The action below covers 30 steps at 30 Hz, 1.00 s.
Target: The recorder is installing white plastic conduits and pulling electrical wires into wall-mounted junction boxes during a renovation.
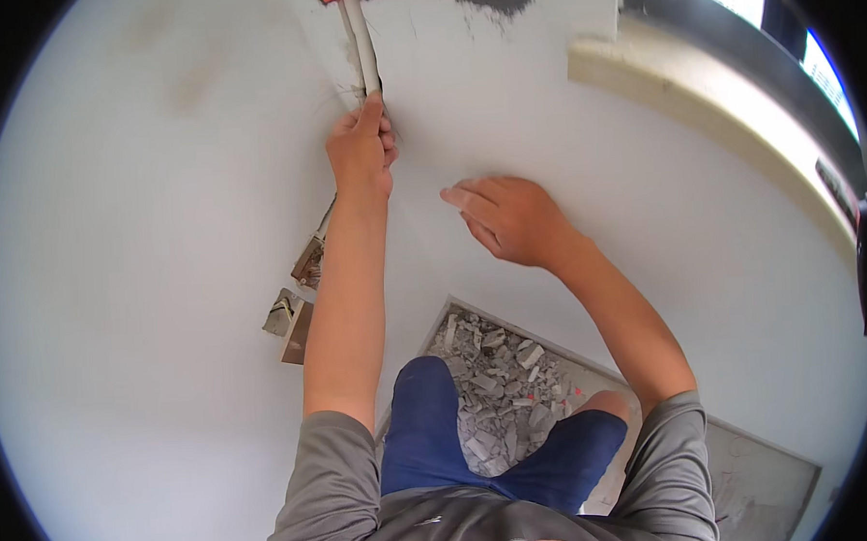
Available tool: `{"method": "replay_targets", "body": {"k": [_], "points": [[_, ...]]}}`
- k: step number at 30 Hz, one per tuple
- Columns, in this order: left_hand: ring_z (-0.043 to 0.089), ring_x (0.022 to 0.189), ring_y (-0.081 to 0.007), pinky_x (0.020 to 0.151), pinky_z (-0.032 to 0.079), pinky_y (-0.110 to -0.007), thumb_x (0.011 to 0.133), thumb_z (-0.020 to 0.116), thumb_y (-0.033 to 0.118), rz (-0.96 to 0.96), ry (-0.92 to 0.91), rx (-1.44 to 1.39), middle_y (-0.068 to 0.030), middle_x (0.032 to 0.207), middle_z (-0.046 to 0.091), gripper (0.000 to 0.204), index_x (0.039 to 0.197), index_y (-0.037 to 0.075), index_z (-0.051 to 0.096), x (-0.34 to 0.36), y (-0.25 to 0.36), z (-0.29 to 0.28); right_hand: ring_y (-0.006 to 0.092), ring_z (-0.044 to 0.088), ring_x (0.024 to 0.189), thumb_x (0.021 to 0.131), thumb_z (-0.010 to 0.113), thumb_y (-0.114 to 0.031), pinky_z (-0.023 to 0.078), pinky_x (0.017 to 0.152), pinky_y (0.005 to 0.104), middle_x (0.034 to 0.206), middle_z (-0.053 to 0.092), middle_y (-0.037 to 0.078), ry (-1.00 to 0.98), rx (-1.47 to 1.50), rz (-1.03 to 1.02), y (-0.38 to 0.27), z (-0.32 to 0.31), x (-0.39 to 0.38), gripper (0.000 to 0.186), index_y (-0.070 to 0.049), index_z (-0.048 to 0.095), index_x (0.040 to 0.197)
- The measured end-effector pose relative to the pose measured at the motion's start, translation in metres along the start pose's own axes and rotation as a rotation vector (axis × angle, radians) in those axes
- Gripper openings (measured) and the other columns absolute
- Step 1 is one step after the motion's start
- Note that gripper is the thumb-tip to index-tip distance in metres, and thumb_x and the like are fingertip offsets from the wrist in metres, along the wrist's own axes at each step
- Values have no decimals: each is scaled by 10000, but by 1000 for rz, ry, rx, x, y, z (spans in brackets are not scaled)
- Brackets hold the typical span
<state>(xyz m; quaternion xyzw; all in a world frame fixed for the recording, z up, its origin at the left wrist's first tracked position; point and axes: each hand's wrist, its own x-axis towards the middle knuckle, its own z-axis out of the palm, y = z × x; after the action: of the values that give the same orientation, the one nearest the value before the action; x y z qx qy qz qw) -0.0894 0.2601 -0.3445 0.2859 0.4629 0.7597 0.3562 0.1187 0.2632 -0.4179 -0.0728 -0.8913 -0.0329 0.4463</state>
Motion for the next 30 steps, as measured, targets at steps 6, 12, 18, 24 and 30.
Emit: {"method": "replay_targets", "body": {"k": [6,12,18,24,30], "points": [[449,494,-67,416,330,-214,912,729,255,-210,-47,-31,20,652,536,245,797,96,582,7,-3,-7,314,662,862,825,652,-50,538,728,406,1061,676,120,-243,281,262,-59,-82,18,353,-68,624,1177],[465,512,-61,428,336,-207,922,711,248,-344,-14,0,19,666,559,234,783,114,578,8,17,-12,335,660,850,861,645,-95,539,707,422,1006,671,137,-593,317,798,-155,-177,-27,304,-74,630,1164],[470,497,-61,426,335,-204,912,711,204,-456,-10,-89,15,645,565,219,766,112,576,11,16,-10,354,677,866,899,619,-136,542,747,430,985,687,162,-893,245,1448,-281,-317,-50,232,-66,661,1116],[478,495,-67,429,351,-209,922,689,180,-483,53,-83,14,650,568,185,788,116,578,7,11,0,325,702,860,901,614,-143,545,771,411,948,708,184,-792,43,1815,-344,-361,-44,197,-25,686,1041],[482,515,-68,441,351,-219,922,685,183,-510,90,-34,20,651,557,175,797,112,586,3,27,-2,338,697,846,912,614,-148,544,772,405,1014,698,178,-825,207,1688,-326,-315,11,234,-32,669,1108]]}}
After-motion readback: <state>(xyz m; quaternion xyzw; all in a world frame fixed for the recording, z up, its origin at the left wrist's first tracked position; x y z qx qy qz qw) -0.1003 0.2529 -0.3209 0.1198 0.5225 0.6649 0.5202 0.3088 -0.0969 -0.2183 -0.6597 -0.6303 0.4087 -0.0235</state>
